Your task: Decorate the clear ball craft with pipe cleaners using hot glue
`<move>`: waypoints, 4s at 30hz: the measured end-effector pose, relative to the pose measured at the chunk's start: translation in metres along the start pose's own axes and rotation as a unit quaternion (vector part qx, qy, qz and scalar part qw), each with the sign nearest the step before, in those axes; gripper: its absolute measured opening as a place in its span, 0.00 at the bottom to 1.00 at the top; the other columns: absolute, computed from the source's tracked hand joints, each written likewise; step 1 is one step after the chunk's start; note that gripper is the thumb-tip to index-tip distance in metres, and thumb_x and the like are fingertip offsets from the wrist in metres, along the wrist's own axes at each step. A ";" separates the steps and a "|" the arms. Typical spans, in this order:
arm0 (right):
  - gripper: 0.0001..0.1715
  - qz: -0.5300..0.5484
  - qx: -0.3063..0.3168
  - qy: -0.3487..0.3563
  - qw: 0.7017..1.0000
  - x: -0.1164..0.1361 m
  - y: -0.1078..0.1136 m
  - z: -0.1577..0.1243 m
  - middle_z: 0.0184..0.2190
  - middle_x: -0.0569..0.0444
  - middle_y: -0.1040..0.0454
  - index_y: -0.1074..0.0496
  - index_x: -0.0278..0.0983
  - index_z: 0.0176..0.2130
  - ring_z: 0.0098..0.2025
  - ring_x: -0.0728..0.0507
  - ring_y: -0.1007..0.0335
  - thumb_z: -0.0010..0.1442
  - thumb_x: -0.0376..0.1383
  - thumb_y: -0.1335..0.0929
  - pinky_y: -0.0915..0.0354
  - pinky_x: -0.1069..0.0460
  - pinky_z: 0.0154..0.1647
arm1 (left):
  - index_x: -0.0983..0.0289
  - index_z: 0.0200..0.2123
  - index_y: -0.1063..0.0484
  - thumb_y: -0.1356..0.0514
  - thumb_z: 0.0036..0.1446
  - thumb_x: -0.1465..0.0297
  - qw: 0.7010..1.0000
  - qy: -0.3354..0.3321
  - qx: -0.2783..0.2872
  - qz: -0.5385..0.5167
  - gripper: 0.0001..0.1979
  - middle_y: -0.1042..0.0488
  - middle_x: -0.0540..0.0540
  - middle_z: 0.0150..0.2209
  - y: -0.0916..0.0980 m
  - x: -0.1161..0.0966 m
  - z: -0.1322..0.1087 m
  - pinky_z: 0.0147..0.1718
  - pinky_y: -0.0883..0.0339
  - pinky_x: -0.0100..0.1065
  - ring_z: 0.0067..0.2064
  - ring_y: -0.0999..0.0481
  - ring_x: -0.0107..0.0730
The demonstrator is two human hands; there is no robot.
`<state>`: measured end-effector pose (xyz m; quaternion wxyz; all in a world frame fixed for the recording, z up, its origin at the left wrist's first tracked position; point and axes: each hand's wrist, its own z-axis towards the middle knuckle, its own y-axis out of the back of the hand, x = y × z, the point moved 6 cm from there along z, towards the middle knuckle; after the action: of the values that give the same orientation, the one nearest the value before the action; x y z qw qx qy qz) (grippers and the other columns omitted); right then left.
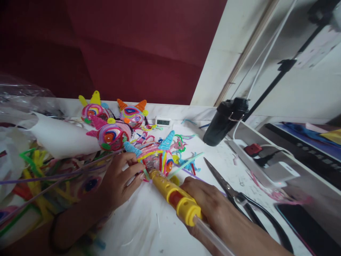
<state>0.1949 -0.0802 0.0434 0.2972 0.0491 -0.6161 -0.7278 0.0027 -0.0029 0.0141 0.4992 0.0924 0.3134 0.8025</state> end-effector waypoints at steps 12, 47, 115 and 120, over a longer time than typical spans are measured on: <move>0.13 0.026 0.001 -0.023 0.999 -0.003 0.000 -0.007 0.38 0.54 0.23 0.30 0.43 0.46 0.35 0.44 0.24 0.62 0.43 0.35 0.28 0.54 0.31 | 0.62 0.41 0.30 0.42 0.58 0.76 1.000 0.003 0.001 0.000 0.08 0.34 0.54 0.39 -0.001 0.001 -0.001 0.41 0.36 0.37 0.39 0.32 0.33; 0.13 -0.008 -0.003 0.016 1.000 0.003 0.006 -0.006 0.32 0.56 0.23 0.31 0.44 0.31 0.32 0.44 0.24 0.65 0.40 0.40 0.27 0.54 0.27 | 0.62 0.42 0.33 0.42 0.58 0.77 1.000 -0.016 -0.003 -0.005 0.09 0.34 0.55 0.41 -0.001 0.000 -0.003 0.42 0.37 0.38 0.40 0.33 0.33; 0.06 0.047 -0.031 0.008 0.998 -0.009 0.008 -0.019 0.32 0.56 0.24 0.29 0.46 0.39 0.31 0.43 0.24 0.64 0.39 0.37 0.27 0.52 0.25 | 0.61 0.42 0.35 0.41 0.58 0.76 1.000 -0.010 0.025 0.008 0.10 0.35 0.54 0.41 -0.005 0.003 -0.005 0.43 0.37 0.40 0.40 0.33 0.33; 0.09 0.058 -0.037 -0.021 0.997 -0.016 0.008 -0.021 0.38 0.54 0.22 0.29 0.45 0.44 0.33 0.41 0.24 0.64 0.41 0.36 0.26 0.51 0.27 | 0.61 0.42 0.34 0.41 0.57 0.77 1.000 -0.020 0.017 0.008 0.10 0.34 0.55 0.41 -0.002 0.002 -0.004 0.43 0.36 0.40 0.40 0.32 0.34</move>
<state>0.2203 -0.0905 0.0409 0.3271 -0.0132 -0.5967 -0.7326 0.0019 -0.0020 0.0095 0.4976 0.1193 0.3164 0.7988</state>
